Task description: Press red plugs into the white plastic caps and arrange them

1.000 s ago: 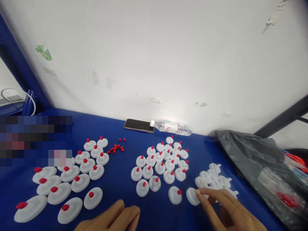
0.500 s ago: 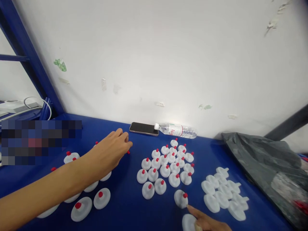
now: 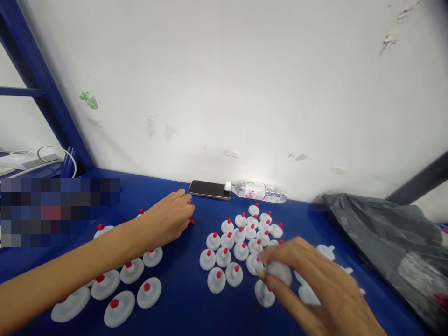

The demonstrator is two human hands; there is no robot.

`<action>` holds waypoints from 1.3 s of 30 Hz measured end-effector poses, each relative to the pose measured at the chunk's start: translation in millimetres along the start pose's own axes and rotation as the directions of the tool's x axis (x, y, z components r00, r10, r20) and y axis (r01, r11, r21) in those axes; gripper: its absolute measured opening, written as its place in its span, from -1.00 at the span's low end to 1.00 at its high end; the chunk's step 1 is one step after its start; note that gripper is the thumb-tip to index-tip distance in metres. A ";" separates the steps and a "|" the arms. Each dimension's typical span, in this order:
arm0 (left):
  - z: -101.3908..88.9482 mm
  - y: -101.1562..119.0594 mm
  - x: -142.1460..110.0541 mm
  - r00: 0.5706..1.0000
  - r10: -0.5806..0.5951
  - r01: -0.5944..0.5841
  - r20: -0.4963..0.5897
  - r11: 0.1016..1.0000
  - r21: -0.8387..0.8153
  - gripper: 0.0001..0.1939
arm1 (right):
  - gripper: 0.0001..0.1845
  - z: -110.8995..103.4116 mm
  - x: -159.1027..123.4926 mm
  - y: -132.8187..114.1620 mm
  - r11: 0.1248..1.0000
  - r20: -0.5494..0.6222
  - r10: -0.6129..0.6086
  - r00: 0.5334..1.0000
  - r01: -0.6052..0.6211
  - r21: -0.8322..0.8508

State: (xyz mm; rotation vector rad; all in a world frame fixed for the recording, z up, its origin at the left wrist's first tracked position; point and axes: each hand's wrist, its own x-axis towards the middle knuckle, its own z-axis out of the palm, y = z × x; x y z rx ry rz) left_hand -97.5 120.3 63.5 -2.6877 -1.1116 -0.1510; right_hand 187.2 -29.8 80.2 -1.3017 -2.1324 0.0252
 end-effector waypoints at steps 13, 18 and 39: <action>-10.6 17.9 3.4 0.944 0.021 -0.068 -0.328 0.989 -0.135 -0.86 | -0.55 39.6 115.7 37.5 0.942 0.310 -0.006 0.951 -0.099 0.322; -10.2 10.9 -6.0 0.891 0.090 -0.186 -0.445 0.966 -0.177 -0.80 | -0.50 55.0 115.8 36.4 0.890 0.341 -0.016 0.940 -0.142 0.434; -5.5 6.7 -11.4 0.864 0.115 -0.301 -0.490 0.898 -0.320 -0.73 | -0.79 53.6 104.3 16.5 0.867 0.254 -0.094 0.963 -0.046 0.496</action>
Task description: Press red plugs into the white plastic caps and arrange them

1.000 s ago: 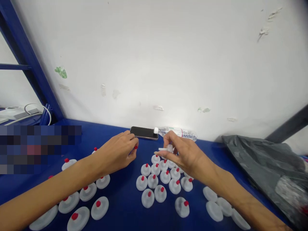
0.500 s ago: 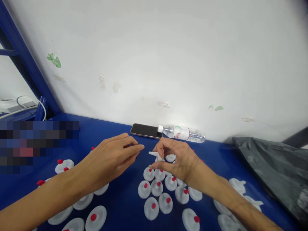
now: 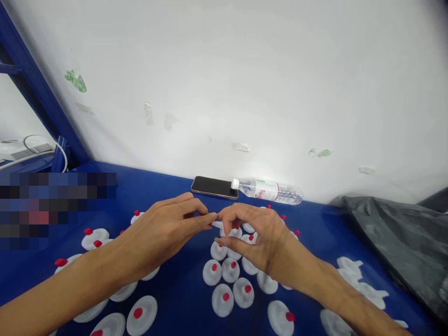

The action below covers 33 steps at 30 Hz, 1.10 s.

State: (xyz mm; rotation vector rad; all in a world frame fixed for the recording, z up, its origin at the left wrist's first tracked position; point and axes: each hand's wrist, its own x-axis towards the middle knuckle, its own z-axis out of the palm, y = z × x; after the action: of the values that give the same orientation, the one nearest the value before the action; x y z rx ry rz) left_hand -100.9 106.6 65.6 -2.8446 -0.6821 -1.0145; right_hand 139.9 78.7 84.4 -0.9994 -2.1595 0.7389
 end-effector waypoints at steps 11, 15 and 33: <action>-4.0 4.3 2.0 0.998 -0.051 0.048 0.035 0.996 0.074 -0.76 | -0.85 -6.9 -5.7 -6.8 0.995 -0.027 -0.094 0.995 0.093 -0.046; -8.8 10.0 3.6 0.993 -0.059 0.063 0.101 0.997 -0.035 -0.78 | -0.90 -4.8 -6.7 -8.8 0.977 0.012 -0.179 0.984 0.179 -0.112; -4.3 12.6 5.5 0.974 -0.152 0.150 0.168 0.988 0.021 -0.75 | -0.59 -7.1 -4.8 -6.3 0.896 0.143 -0.208 0.968 0.247 -0.370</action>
State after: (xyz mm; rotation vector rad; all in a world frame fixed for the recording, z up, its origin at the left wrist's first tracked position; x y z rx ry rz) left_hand -94.3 96.6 73.7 -2.9335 -0.9273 -0.7879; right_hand 144.8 72.9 91.9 -0.8874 -2.5177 0.2579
